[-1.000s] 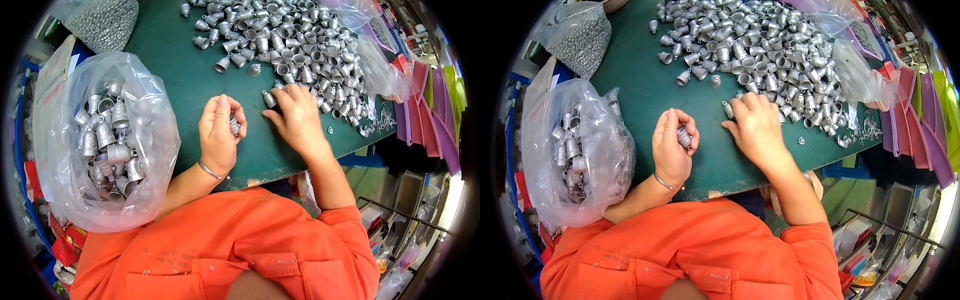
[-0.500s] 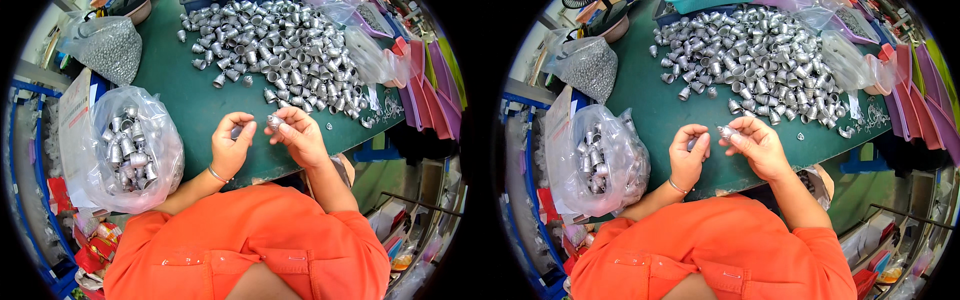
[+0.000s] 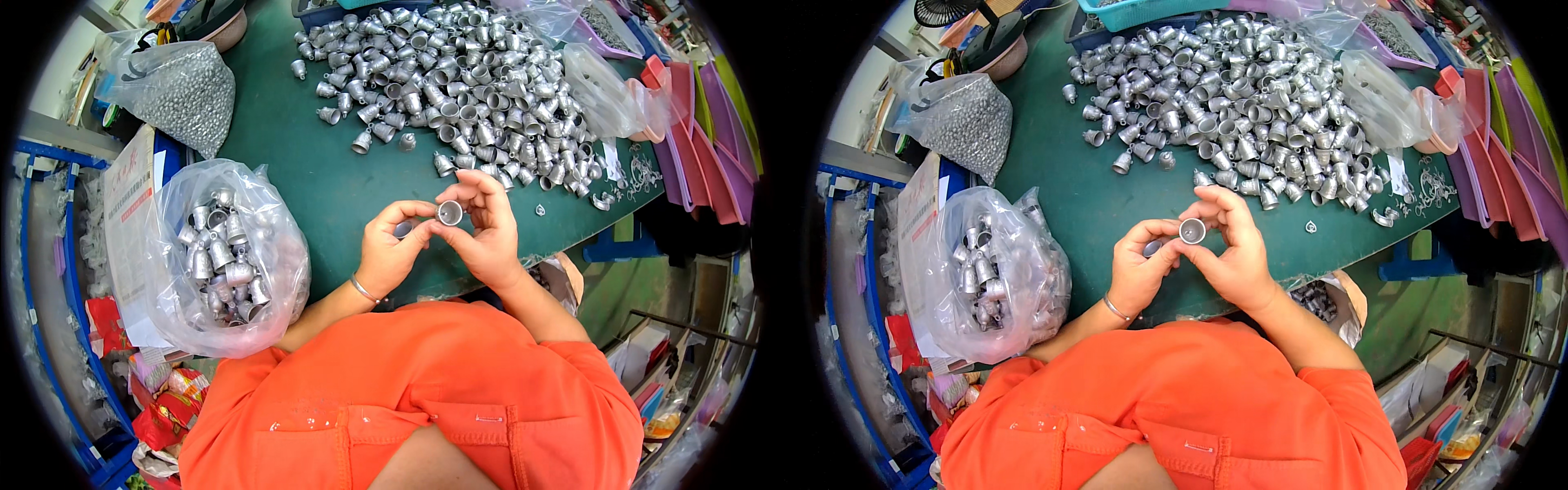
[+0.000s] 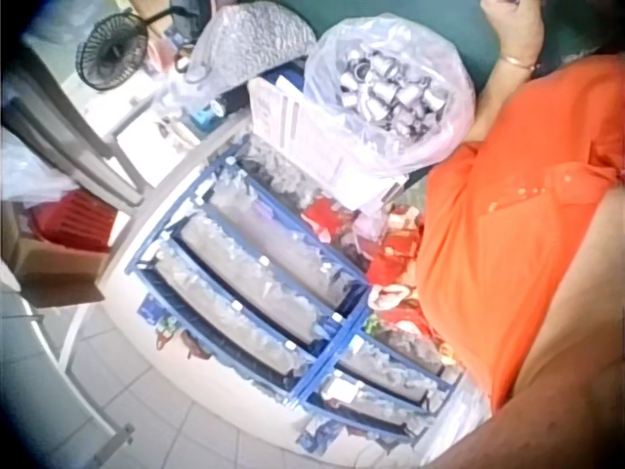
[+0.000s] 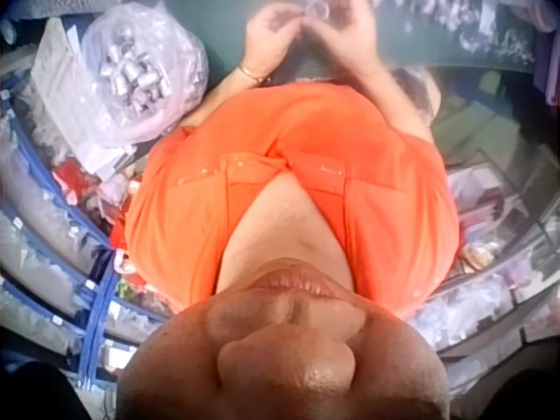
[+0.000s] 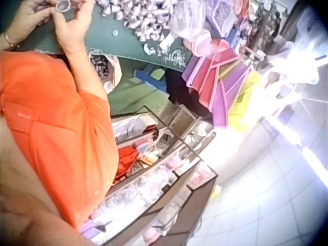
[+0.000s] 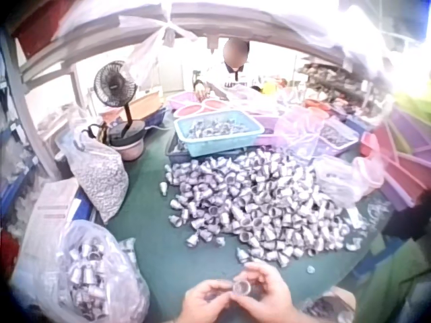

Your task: The person sits at a green workbench and assembles small silver bells by hand. They pick up bell halves and small metal rings from a large pile, fit the rings into the bells, and place the assembled items into a clear plastic bag. The process is repetitive, involving sorting and manual assembly of the components.

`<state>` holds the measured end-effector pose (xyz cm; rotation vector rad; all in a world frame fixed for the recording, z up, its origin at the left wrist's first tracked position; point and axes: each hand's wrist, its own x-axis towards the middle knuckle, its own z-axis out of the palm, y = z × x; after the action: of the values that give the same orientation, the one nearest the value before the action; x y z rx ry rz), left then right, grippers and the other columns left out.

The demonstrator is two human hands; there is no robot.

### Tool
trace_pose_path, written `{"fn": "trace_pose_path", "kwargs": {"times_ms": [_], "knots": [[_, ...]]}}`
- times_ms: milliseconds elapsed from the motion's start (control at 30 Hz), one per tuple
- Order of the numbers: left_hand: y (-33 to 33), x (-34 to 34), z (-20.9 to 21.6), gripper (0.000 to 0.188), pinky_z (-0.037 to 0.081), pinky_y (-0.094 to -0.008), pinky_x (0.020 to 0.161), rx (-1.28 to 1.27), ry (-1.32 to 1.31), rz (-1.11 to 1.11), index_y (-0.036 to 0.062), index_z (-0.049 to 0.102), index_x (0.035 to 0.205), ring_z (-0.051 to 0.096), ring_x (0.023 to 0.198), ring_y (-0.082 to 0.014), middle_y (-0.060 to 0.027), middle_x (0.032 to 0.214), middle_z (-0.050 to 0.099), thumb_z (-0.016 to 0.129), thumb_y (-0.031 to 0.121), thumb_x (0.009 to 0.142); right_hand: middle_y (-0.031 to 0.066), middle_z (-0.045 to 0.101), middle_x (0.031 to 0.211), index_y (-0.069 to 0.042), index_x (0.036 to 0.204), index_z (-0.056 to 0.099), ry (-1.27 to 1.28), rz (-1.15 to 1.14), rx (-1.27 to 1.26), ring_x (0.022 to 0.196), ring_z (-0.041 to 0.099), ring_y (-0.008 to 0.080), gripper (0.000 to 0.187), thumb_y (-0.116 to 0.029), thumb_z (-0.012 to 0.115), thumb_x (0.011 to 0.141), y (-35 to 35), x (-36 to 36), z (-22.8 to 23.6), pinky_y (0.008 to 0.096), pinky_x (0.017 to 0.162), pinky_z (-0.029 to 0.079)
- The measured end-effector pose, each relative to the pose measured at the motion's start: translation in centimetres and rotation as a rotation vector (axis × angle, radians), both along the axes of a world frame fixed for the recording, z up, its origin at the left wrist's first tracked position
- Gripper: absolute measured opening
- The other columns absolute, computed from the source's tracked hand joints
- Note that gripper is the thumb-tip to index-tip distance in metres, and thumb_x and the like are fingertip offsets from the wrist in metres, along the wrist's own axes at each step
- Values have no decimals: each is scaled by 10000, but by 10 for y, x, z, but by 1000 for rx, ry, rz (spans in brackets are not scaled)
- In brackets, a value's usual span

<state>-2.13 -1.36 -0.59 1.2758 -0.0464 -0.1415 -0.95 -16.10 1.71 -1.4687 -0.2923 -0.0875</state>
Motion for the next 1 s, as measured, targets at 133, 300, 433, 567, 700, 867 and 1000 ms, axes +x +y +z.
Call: {"fn": "trace_pose_path", "kwargs": {"times_ms": [133,300,433,567,700,867,1000], "knots": [[3,3,-3,149,435,-173,593,-31,40,35,15,584,954,521,685,-35,-6,881,599,640,84,835,83,605,902,-31,1215,424,-289,-60,-268,850,579,173,590,27,705,700,0,5,1,281,730,461],[6,2,5,260,427,-161,598,-133,-28,7,20,561,1011,519,686,-30,5,857,592,680,140,814,80,612,885,-39,1195,445,-522,-36,-599,797,578,220,624,36,721,640,-3,15,12,291,661,476],[8,3,-4,281,413,-166,553,-49,35,-31,11,553,1040,509,649,-34,-5,857,593,662,163,831,91,597,947,-34,1138,496,-349,-70,-512,784,572,207,594,2,757,606,-1,10,4,290,655,472],[8,4,-3,293,387,-175,519,-262,150,-44,7,537,1079,484,622,-47,-46,896,603,635,157,847,80,599,938,-29,1089,535,-162,-28,-386,793,578,155,508,-89,780,648,-11,10,-3,263,654,465],[8,4,-3,267,402,-183,527,-291,101,-46,14,555,1079,494,626,-50,-19,889,579,617,155,861,64,605,895,-11,1060,551,47,80,-175,778,581,142,357,-120,710,760,-9,6,-8,258,660,466],[7,3,-6,272,418,-196,607,-136,-116,-16,20,513,1100,510,738,-72,-57,1030,518,594,123,862,54,601,899,-10,1053,538,592,306,581,764,577,142,235,-130,603,861,-8,7,-10,269,668,471],[5,9,-4,266,422,-237,655,-372,7,-2,38,450,1114,499,762,-112,-70,1049,509,527,58,860,72,572,936,-30,1056,519,653,454,981,804,565,154,232,-140,591,865,-13,9,-19,282,680,472]]}}
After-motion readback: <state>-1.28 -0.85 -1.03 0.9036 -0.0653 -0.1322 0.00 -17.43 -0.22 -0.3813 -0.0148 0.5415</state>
